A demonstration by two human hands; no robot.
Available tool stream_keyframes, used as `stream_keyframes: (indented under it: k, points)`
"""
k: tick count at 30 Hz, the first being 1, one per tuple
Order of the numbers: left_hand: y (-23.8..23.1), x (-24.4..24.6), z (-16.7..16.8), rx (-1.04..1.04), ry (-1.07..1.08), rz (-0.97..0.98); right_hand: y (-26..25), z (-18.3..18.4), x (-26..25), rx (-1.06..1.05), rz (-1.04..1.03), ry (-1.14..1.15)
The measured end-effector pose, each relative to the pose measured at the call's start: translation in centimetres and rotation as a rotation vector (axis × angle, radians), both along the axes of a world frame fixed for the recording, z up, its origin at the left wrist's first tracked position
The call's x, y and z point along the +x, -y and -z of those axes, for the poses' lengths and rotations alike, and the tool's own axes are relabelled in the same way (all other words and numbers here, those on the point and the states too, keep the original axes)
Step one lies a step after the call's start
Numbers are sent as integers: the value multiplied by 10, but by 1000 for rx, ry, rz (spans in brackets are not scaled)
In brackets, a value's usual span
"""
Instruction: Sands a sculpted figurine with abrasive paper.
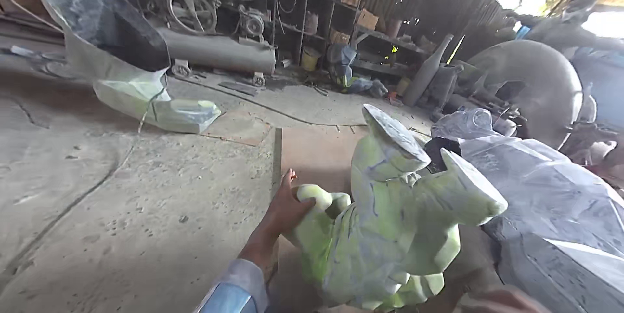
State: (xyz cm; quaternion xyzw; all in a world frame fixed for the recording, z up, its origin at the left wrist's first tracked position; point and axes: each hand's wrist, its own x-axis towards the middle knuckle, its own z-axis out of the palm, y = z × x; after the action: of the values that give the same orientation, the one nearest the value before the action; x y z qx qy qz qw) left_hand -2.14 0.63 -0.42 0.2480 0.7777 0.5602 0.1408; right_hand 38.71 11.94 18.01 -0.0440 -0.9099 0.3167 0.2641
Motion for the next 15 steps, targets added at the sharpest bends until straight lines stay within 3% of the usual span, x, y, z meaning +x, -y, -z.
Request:
stream_keyframes:
  k: [3, 6, 10, 15]
  points:
    - [-3, 1, -4, -16, -7, 53, -30, -73, -4, 264, -1, -146]
    - [-8, 2, -5, -47, -24, 60, -42, -108, -32, 426, 51, -301]
    - [-20, 10, -8, -16, -40, 71, -39, -127, -64, 472, 29, -291]
    - [-31, 21, -17, -19, -66, 116, -43, -126, -79, 511, -47, -190]
